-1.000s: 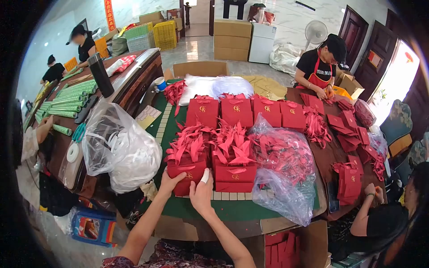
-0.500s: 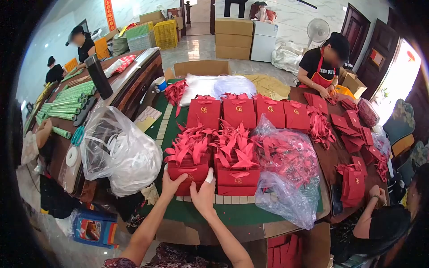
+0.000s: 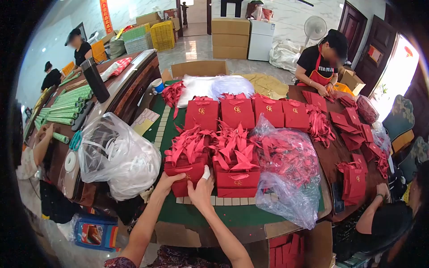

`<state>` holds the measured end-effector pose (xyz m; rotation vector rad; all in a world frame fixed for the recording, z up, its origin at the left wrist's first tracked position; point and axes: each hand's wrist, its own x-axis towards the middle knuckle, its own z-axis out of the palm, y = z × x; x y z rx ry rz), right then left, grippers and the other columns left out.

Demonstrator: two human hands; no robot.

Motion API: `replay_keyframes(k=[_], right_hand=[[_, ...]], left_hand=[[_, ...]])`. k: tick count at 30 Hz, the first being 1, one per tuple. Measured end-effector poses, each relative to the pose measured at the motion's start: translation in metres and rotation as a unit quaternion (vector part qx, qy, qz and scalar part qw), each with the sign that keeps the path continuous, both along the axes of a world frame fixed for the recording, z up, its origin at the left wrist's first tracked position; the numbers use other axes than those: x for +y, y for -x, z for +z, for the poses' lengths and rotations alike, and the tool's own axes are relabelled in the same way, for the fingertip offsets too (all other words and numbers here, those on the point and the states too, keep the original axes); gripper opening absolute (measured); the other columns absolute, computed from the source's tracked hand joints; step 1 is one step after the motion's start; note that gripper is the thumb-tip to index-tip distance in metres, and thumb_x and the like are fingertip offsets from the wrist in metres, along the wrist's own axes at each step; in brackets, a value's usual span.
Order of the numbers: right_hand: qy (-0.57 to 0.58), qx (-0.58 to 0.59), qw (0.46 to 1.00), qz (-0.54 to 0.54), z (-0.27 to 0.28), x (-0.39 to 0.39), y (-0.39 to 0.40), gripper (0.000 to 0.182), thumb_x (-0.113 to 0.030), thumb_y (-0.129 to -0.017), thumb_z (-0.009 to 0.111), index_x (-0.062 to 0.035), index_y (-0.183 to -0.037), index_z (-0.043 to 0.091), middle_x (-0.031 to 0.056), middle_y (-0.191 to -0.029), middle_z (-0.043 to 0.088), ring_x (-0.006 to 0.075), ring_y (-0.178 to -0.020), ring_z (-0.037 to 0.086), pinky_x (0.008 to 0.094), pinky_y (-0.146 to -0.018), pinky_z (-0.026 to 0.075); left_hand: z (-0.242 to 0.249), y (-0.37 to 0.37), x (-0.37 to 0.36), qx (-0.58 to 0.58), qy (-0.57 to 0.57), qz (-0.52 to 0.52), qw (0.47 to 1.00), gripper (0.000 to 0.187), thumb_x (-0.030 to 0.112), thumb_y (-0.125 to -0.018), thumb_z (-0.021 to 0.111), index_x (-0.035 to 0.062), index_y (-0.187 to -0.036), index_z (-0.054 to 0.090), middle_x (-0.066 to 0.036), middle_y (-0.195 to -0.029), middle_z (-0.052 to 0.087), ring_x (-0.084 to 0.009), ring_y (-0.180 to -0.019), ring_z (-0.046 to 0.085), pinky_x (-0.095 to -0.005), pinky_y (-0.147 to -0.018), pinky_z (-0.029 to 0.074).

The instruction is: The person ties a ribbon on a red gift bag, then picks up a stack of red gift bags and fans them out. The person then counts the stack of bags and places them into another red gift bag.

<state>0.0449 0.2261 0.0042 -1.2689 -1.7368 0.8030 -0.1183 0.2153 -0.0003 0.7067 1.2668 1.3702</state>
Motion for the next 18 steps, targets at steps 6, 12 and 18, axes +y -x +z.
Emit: replay_keyframes(k=[6,12,18], right_hand=[[-0.025,-0.025,0.999,-0.012,-0.001,-0.005,0.0,0.088,-0.013,-0.078,0.073,0.0115,-0.144,0.021,0.034,-0.132,0.041,0.0485,-0.122,0.041,0.0528,-0.107,0.03],[0.011,-0.004,1.0,0.012,0.004,0.0,-0.001,0.089,-0.013,-0.076,0.072,0.0109,-0.144,0.02,0.0351,-0.132,0.041,0.0491,-0.123,0.041,0.0529,-0.107,0.031],[0.066,-0.019,0.997,0.016,0.009,0.006,0.0,0.089,-0.018,-0.074,0.076,0.0072,-0.143,0.025,0.034,-0.133,0.042,0.0484,-0.123,0.042,0.0533,-0.106,0.033]], left_hand=[[-0.003,-0.011,-0.008,0.035,-0.03,0.053,0.998,0.048,0.006,-0.073,0.084,0.0023,-0.117,0.064,-0.008,-0.109,0.07,-0.0172,-0.098,0.067,-0.0331,-0.088,0.053],[-0.006,-0.015,-0.015,0.056,-0.059,0.074,0.994,0.049,0.006,-0.076,0.081,0.0013,-0.12,0.061,-0.009,-0.113,0.069,-0.0179,-0.101,0.065,-0.0331,-0.091,0.051],[-0.006,-0.01,-0.014,0.015,-0.066,0.069,0.995,0.049,0.003,-0.077,0.079,0.0018,-0.122,0.06,-0.008,-0.114,0.068,-0.0182,-0.102,0.065,-0.033,-0.09,0.052]])
